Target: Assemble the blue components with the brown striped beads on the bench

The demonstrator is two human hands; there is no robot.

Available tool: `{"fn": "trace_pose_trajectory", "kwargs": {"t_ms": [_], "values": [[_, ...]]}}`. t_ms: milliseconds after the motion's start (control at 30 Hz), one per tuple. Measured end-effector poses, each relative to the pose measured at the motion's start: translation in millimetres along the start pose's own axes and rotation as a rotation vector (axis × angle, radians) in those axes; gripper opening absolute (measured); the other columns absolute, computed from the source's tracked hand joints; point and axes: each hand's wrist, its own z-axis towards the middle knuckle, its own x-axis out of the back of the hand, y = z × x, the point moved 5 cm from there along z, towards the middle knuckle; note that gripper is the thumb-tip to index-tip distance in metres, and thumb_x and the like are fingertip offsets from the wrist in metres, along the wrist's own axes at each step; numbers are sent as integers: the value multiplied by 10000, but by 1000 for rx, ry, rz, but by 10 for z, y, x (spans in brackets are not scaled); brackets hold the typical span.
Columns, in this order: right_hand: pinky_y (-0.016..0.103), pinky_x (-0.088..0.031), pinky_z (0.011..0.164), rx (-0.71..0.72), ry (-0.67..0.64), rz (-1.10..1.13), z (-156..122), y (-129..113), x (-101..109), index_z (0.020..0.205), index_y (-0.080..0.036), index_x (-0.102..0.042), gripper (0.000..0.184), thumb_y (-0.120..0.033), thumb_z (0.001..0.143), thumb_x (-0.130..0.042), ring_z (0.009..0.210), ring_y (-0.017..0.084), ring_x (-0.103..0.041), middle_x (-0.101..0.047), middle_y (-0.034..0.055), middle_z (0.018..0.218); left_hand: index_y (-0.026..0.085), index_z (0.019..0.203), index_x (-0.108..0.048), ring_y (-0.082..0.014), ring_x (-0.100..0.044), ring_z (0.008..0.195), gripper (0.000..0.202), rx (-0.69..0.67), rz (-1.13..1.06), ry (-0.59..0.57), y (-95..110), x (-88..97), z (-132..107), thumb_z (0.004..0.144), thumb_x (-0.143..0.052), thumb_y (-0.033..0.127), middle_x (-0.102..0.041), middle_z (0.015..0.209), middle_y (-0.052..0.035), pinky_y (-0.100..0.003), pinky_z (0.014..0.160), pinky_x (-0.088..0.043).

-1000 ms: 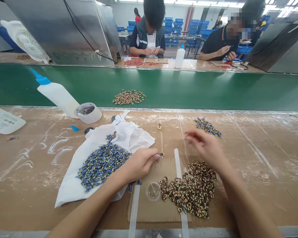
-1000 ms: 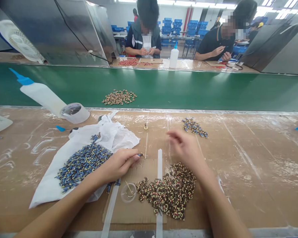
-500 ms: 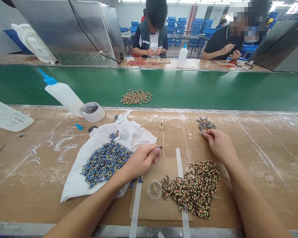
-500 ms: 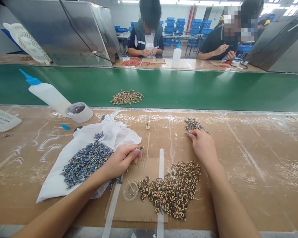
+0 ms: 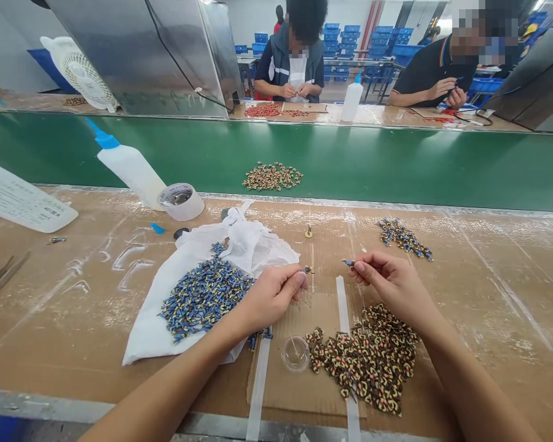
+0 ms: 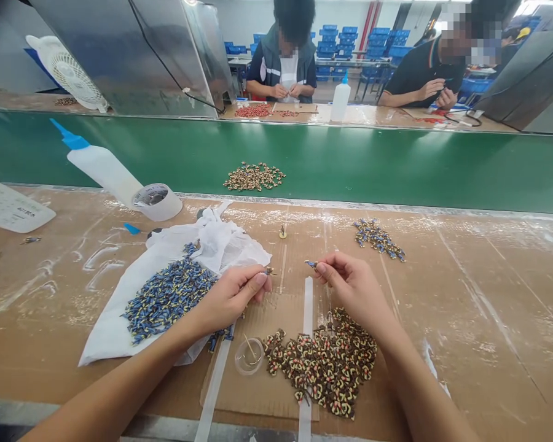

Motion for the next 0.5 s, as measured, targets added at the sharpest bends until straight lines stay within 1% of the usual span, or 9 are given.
{"fn": "trace_pose_trajectory", "kwargs": {"t_ms": [100,200,500], "values": [[278,-445,644,-28,-34,49,-7,-2,-55,805,-177,-629,275,-421,903,-550,664,143,-579,-652,30,734,159,779,-572,-96,-462,569,338,-1,8,-6,-8,-11,6,986,-358,320,-521,605,34,-227,581,-341],[270,-449,639,-39,-41,67,-8,-10,-75,797,-178,-623,272,-423,897,-560,665,140,-580,-653,25,721,160,771,-572,-98,-465,570,340,-5,22,-16,-15,-23,12,985,-359,316,-524,606,30,-230,580,-342],[287,-458,657,-21,-50,37,-34,-59,-94,800,-178,-625,262,-410,900,-556,688,156,-584,-640,28,718,162,753,-574,-108,-480,584,349,4,55,-28,-17,-24,2,980,-359,317,-517,605,23,-241,585,-348]]}}
